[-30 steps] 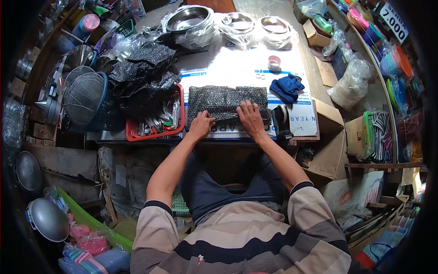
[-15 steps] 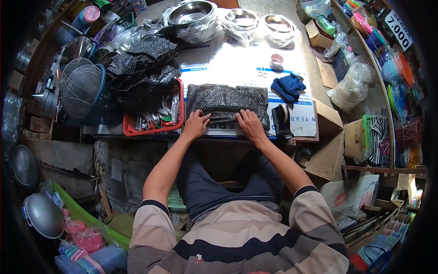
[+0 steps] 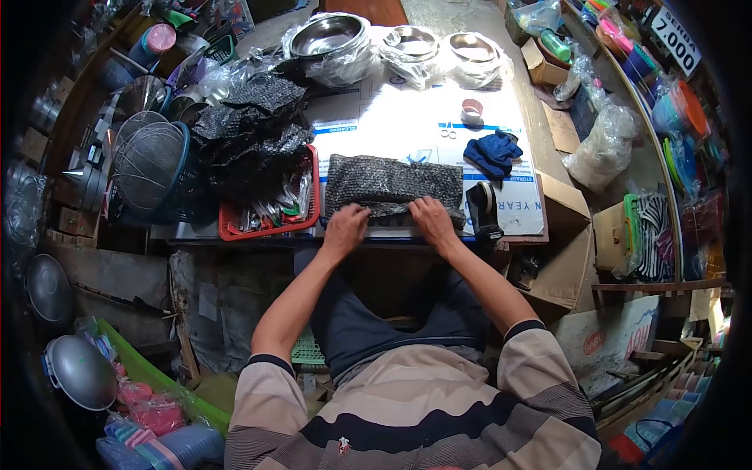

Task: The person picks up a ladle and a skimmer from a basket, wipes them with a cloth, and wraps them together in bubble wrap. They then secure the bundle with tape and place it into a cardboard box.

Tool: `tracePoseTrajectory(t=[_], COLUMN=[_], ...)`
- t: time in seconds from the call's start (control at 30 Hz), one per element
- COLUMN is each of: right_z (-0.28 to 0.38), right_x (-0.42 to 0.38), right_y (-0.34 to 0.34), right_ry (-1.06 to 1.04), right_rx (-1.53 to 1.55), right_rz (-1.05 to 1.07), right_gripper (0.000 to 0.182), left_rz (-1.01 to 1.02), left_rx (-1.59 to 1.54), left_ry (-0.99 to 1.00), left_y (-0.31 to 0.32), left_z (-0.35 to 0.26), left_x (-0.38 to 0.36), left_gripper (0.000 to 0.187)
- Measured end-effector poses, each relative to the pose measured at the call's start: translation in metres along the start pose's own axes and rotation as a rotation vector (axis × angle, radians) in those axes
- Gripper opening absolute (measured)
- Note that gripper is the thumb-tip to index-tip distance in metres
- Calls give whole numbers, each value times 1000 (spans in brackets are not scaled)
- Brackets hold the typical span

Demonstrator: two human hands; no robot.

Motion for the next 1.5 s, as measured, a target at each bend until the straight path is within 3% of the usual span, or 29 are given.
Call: tracePoseTrajectory(t=[0.13, 0.27, 0.43, 0.47, 0.53, 0.6, 0.67, 0.77, 0.83, 1.07, 1.1, 1.13, 1.2, 1.23, 1.37, 1.5], right_z=[-3, 5, -3, -6, -8, -6, -7, -9, -11, -10, -11, -12, -13, -12, -13, -17], right_x=[3, -2, -9, -11, -9, -13, -13, -15, -18, -34, -36, -36, -32, -32, -24, -21], right_y=[0, -12, -2, -6, -12, -18, -22, -29, -24, -16, -13, -14, -14, -10, -4, -2], right_ry=[17, 68, 123, 47, -26, -132, -158, -168, -103, -24, -26, -28, -9, 14, 1, 38], right_rx=[-103, -243, -185, -159, -131, -122, -84, -99, -88, -145, -136, -129, -132, -131, -83, -81], right_rz=[16, -134, -4, -71, -139, -159, -203, -240, -123, -55, -61, -69, -30, 17, -61, -24], right_gripper=[8, 12, 14, 14, 13, 13, 14, 15, 17, 24, 24, 25, 24, 23, 13, 12], left_rz=[-105, -117, 118, 119, 427, 497, 41, 216, 336, 424, 272, 269, -150, -295, -49, -34], left_rx=[-31, -27, -115, -112, -99, -81, -48, -17, -25, -68, 13, 14, -123, 3, -49, -101], left_ry=[-66, -16, -4, -3, -75, -116, 154, 34, -103, -177, -123, -124, -56, 78, -36, -63], left_y=[-3, -4, 9, 8, 7, 11, 11, 47, 65, 70, 52, 49, 18, -5, 21, 29], left_z=[-11, -4, 12, 10, -10, -20, -25, -19, -10, 4, -8, -14, -29, -60, -65, -49], left_x=[-10, -1, 4, 3, 3, 5, 12, 10, 12, 14, 15, 11, 5, -2, -40, -38], left_gripper=[40, 41, 41, 41, 41, 41, 43, 52, 57, 58, 51, 51, 36, 28, 60, 55])
Point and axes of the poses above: each hand's wrist, its own x-axis towards the middle knuckle, its own y-axis out of the palm, z = x × y, the point moved 6 cm from there along x, towards the middle knuckle, and after that the axes turned 12 degrees about y, right-handed, at the moved point
